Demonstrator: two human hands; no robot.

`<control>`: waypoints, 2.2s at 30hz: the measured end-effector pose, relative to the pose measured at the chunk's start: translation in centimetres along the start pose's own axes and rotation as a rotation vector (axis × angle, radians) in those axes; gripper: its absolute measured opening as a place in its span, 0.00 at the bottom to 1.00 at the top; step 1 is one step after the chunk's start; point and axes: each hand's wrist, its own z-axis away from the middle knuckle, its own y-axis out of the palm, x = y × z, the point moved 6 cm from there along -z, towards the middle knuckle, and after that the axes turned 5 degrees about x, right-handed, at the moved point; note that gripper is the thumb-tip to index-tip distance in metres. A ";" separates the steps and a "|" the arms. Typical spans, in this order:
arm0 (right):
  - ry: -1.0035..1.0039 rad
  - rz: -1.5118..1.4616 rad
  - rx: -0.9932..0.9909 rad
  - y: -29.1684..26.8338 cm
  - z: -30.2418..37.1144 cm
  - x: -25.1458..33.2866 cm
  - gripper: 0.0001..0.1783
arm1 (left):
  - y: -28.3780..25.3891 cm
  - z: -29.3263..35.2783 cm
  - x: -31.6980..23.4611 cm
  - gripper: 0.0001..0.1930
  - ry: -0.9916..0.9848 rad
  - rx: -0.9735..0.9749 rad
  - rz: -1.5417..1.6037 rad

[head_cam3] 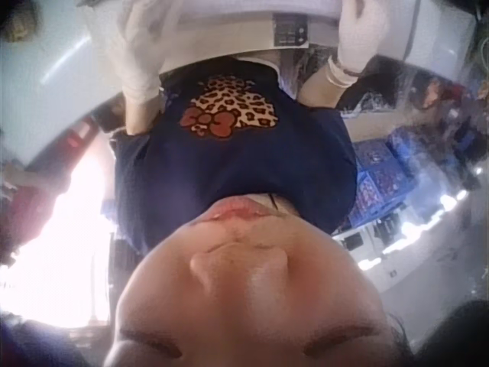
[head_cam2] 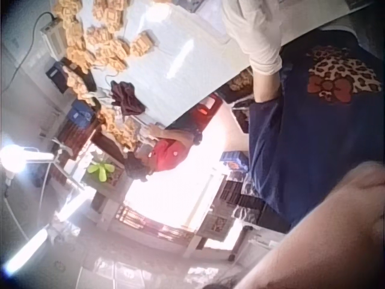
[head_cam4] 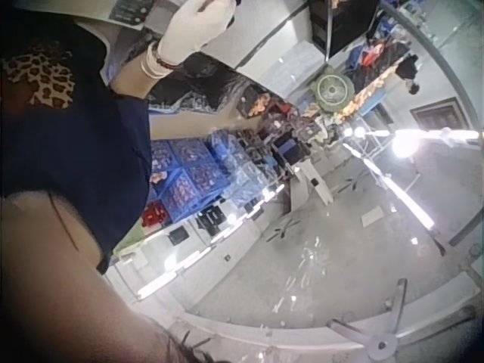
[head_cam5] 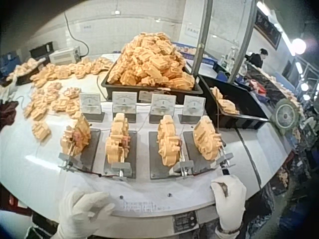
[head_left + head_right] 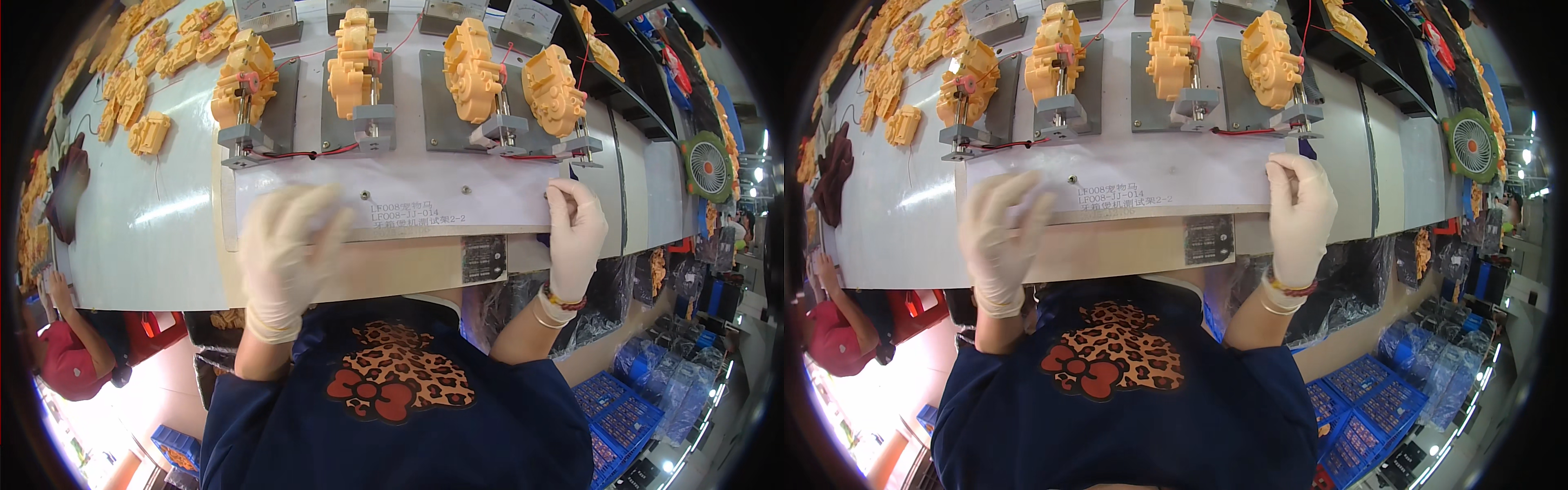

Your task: Assembling and testing yellow plastic components on a workshop jig.

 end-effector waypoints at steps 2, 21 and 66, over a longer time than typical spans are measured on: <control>-0.253 0.562 -0.142 0.7 0.4 3.8 0.07 | 2.2 -0.6 0.1 0.08 -0.021 0.114 0.028; -0.333 -0.304 0.177 4.7 -0.1 3.8 0.08 | -1.2 0.6 -0.4 0.10 0.142 -0.038 0.186; 0.091 -2.809 -0.042 0.3 1.5 -4.7 0.15 | 0.2 0.6 5.0 0.06 -0.258 0.004 0.235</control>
